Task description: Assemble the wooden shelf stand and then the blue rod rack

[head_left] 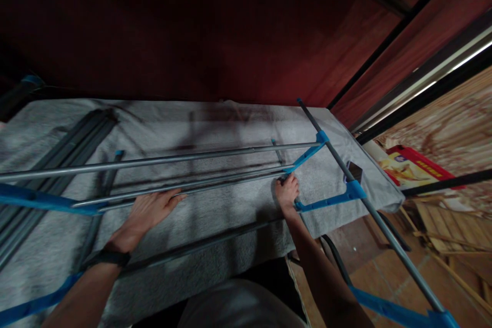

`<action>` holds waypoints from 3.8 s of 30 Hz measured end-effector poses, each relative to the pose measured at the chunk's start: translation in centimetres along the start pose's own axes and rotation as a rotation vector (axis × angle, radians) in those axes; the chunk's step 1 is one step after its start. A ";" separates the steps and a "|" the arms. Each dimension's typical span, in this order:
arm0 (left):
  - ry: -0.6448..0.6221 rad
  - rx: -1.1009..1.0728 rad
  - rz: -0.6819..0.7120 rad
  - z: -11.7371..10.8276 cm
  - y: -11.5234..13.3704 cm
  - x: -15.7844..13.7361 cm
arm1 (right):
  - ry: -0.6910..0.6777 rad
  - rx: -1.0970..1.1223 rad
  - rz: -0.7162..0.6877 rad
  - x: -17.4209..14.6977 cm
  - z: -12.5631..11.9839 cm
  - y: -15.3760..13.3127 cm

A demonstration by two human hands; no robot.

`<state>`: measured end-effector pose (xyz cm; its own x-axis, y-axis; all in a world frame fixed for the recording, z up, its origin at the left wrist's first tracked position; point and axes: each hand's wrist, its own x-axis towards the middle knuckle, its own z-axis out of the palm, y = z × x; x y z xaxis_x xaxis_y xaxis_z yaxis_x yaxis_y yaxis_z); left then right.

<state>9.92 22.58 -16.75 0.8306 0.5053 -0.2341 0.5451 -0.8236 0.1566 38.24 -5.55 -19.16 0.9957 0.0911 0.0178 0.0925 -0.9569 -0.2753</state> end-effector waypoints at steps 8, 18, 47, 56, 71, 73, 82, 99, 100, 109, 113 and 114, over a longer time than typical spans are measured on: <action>-0.020 -0.053 -0.003 0.3 -0.4 0.4 | 0.007 -0.001 -0.001 0.0 0.3 0.2; -0.096 -0.111 -0.063 -0.4 -0.1 0.8 | 0.024 -0.003 -0.018 0.1 0.7 0.6; 0.193 -0.027 -0.082 1.1 0.4 -2.0 | 0.003 0.067 0.020 1.6 2.6 3.3; 0.178 -0.023 -0.019 1.2 -0.1 -1.8 | 0.025 0.064 0.004 1.9 3.1 3.6; 0.199 -0.043 0.046 0.9 -0.5 -1.6 | -0.001 0.047 0.017 1.8 3.0 3.5; 0.205 -0.052 0.051 0.9 -0.5 -1.6 | 0.007 0.056 0.010 1.7 2.9 3.5; 0.186 -0.099 0.067 0.9 -0.8 -1.4 | -0.002 0.061 0.011 1.5 2.7 3.4; 0.171 -0.121 0.099 0.9 0.1 -1.1 | 0.005 0.089 -0.002 0.5 0.6 1.2; 0.159 -0.112 0.110 0.9 0.2 -1.0 | 0.005 0.092 -0.006 0.4 0.6 1.2; 0.106 -0.119 0.054 1.6 -0.5 -0.1 | 0.000 0.098 -0.020 0.2 0.2 0.9; 0.100 -0.142 0.040 1.3 -0.4 -0.1 | -0.004 0.095 -0.018 -0.1 0.1 0.7; 0.095 -0.140 0.043 1.2 -0.3 -0.1 | -0.005 0.094 -0.016 -0.1 0.0 0.7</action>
<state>9.47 22.47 -17.96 0.8571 0.4974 -0.1339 0.5135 -0.8046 0.2981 38.19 -6.18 -19.38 0.9940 0.1082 0.0180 0.1073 -0.9253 -0.3637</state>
